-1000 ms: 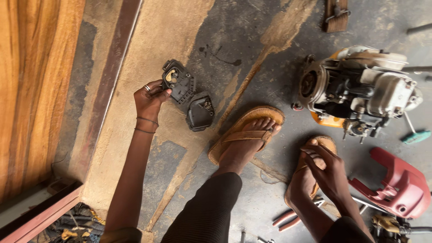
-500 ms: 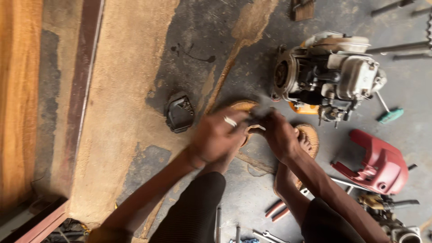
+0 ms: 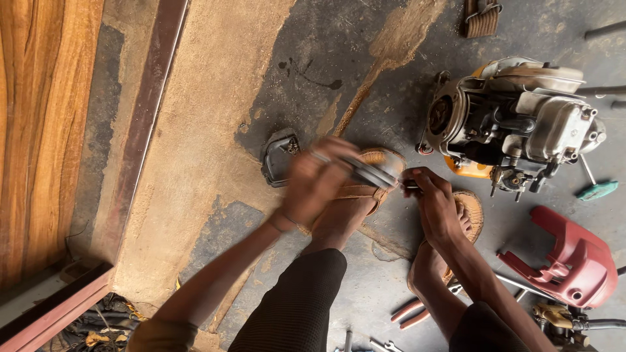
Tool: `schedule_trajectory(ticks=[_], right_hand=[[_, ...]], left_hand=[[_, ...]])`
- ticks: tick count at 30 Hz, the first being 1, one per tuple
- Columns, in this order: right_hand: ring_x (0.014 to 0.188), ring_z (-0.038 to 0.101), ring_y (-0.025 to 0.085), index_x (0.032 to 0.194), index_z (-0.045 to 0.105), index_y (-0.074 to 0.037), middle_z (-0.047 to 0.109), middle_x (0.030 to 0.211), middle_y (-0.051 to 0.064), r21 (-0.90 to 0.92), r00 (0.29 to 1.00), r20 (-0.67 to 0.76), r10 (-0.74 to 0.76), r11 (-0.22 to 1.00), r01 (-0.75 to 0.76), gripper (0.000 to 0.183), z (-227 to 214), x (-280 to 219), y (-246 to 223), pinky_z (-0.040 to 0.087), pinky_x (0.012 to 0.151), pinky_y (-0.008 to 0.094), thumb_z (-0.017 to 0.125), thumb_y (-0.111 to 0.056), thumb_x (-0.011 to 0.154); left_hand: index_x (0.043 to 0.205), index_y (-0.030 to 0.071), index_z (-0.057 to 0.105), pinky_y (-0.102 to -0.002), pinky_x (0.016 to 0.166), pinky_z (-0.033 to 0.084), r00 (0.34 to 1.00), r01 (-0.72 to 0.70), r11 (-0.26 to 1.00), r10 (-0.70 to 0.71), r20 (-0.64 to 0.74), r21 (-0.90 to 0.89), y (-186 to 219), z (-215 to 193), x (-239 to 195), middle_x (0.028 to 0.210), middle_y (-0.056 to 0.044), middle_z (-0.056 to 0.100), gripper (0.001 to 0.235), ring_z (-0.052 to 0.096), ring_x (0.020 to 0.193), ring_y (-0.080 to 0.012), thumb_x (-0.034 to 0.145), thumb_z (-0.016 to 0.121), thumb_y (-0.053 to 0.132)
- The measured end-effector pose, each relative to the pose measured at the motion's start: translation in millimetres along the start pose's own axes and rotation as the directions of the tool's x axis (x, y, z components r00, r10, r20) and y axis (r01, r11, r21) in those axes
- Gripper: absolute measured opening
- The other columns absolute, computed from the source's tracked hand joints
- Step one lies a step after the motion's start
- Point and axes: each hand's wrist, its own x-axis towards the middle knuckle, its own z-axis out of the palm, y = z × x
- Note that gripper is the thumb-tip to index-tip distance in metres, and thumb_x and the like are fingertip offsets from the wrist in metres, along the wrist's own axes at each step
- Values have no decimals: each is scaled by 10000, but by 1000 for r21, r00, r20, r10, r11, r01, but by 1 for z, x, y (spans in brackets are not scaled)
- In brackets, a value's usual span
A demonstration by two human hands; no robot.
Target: The person disassembles a small engine by removing the top cover with a screwdriver, then detaches and inspects a carburetor-like component. They place the removed parts on the floor and continue to manipulate the engine block and internal parts.
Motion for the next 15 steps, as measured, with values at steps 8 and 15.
schedule_trajectory(ticks=[8,15], right_hand=[[796,622,196,1049,720,4,736,951,129,-258,997,29,-69,963,74,333,-2,-14,0,502,715,331,489,-236,1051],[820,647,166,1059,743,-28,755,927,77,-451,995,95,-2,891,45,347,-3,-21,12,520,753,298,525,-294,1019]], left_hand=[[955,112,698,-282,471,451,774,608,775,-531,-345,172,-46,-198,5,744,-94,651,329,549,546,-158,1034,564,402],[1102,50,675,-437,524,543,709,283,46,-683,-177,958,-73,-196,20,639,-122,679,358,613,506,-220,934,750,358]])
